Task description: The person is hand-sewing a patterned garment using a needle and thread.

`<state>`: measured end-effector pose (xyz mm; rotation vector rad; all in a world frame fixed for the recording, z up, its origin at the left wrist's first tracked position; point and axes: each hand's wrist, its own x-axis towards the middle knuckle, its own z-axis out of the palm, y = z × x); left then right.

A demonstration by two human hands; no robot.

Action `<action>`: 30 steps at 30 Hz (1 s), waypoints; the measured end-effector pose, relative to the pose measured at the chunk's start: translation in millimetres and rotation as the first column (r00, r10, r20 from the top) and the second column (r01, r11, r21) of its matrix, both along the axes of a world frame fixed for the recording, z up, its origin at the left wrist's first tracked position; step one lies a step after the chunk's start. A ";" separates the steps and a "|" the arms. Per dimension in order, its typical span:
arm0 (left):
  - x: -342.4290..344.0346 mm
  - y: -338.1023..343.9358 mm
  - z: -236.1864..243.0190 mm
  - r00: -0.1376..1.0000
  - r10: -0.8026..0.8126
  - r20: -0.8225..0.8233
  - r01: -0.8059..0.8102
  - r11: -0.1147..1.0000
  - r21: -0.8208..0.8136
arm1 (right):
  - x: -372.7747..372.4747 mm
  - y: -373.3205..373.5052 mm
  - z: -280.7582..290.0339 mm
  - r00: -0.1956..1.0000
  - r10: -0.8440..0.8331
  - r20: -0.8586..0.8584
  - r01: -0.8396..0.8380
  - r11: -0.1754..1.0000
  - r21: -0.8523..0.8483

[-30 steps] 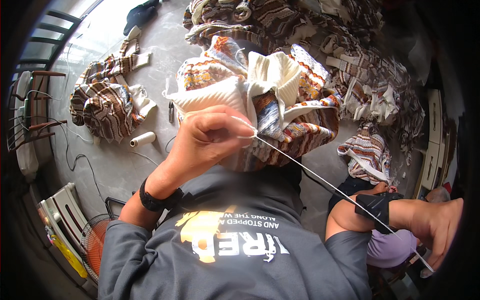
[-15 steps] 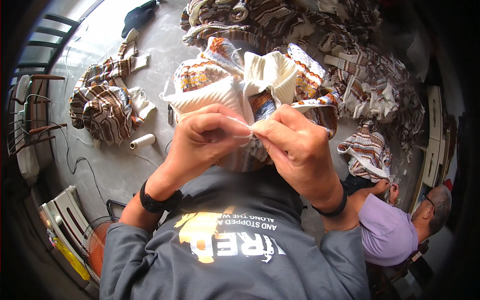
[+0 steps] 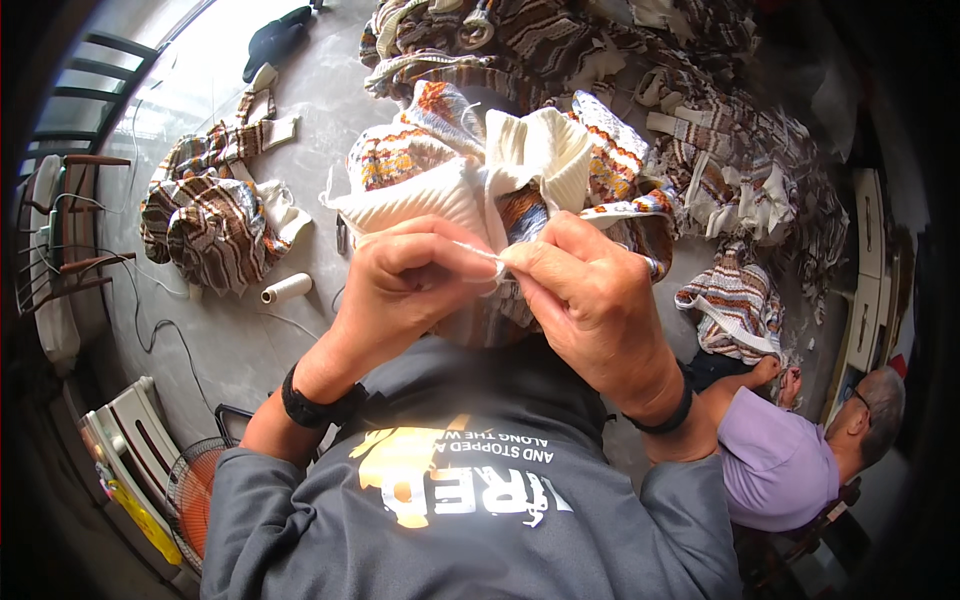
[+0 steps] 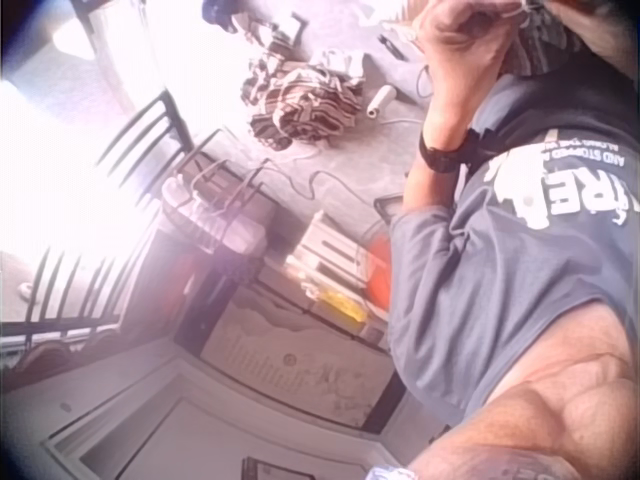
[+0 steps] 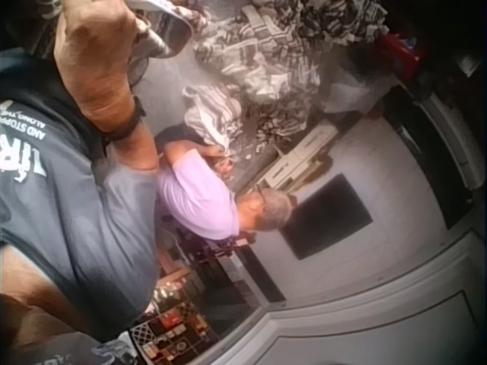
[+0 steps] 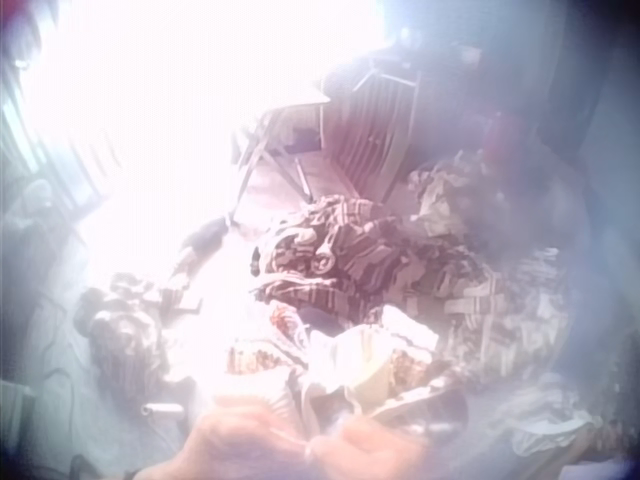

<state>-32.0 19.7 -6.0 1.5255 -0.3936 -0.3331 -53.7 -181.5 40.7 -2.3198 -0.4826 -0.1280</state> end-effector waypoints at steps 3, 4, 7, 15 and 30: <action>0.3 0.2 -0.3 1.000 -0.004 0.010 0.004 1.000 0.021 | 0.0 -0.4 -1.8 1.000 0.001 0.007 -0.002 1.000 0.026; 0.4 0.3 -0.9 1.000 -0.003 0.011 0.003 1.000 0.017 | 0.3 -0.3 -1.9 1.000 0.000 0.008 0.000 1.000 0.026; 0.9 0.2 0.1 1.000 -0.007 0.020 0.007 1.000 0.019 | 1.0 0.1 -1.9 1.000 0.008 0.009 -0.008 0.999 0.037; 0.5 -0.1 -0.8 0.998 -0.006 0.056 0.004 0.999 0.035 | 2.0 0.9 -0.7 1.000 0.016 -0.008 -0.016 0.999 0.030; 0.8 -0.3 -0.4 0.995 -0.024 0.095 0.020 0.999 0.049 | 6.7 -1.1 3.6 0.996 0.058 -0.065 -0.060 0.998 -0.033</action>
